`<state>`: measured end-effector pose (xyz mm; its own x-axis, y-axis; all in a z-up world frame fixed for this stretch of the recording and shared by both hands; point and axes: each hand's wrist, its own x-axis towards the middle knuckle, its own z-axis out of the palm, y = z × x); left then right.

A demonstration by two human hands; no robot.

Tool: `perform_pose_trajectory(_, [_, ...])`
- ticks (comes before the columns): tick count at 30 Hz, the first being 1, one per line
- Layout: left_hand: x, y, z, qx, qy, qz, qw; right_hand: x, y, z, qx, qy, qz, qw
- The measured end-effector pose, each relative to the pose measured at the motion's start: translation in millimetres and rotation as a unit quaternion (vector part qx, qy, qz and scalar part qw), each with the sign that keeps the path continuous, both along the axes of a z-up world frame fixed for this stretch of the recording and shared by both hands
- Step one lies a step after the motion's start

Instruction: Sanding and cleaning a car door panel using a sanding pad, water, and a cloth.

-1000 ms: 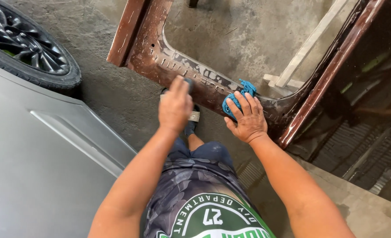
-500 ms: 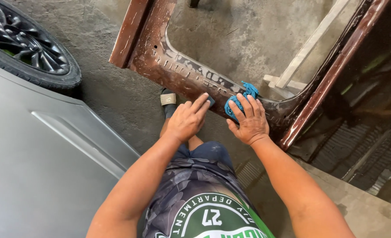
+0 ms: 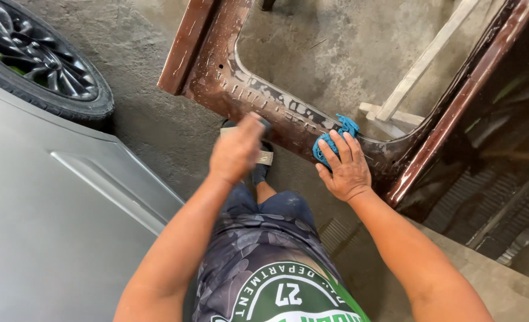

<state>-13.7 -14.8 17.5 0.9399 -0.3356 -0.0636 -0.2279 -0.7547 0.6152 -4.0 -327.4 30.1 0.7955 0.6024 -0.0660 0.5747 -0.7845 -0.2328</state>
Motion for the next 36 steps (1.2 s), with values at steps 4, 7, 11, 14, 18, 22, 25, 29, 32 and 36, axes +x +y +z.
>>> perform_pose_trajectory(4, [0, 38, -12, 0.016, -0.072, 0.267, 0.961, -2, 37, 9, 0.032, 0.008, -0.029, 0.999])
perform_pose_trajectory(7, [-2, 45, -14, 0.066, -0.098, 0.285, 0.951, 14, 90, 10, 0.115, 0.021, -0.078, 0.99])
perform_pose_trajectory(11, [-6, 57, -18, 0.011, -0.024, 0.172, 0.985, 40, 181, -2, 0.171, 0.047, -0.02, 0.984])
perform_pose_trajectory(14, [-3, 73, -30, 0.034, -0.03, 0.231, 0.972, 48, 218, -16, 0.154, 0.029, -0.017, 0.988])
perform_pose_trajectory(18, [-2, 68, -35, 0.04, -0.073, 0.227, 0.97, 47, 186, -8, 0.123, 0.028, 0.015, 0.992])
perform_pose_trajectory(22, [2, 14, 4, -0.001, 0.091, 0.101, 0.991, 20, 94, 31, 0.08, 0.035, -0.023, 0.996])
perform_pose_trajectory(25, [0, 0, -12, -0.037, -0.019, -0.038, 0.998, -8, 34, 44, 0.039, 0.038, -0.126, 0.991])
perform_pose_trajectory(29, [20, 43, -5, 0.015, -0.071, 0.033, 0.997, -36, 12, 37, 0.001, 0.011, -0.232, 0.973])
perform_pose_trajectory(32, [25, 38, 9, 0.034, -0.039, 0.121, 0.991, -42, 30, 30, 0.001, -0.011, -0.282, 0.959])
perform_pose_trajectory(36, [-2, -22, -2, -0.008, 0.028, 0.0, 1.0, -42, 35, 23, -0.002, -0.016, -0.307, 0.952])
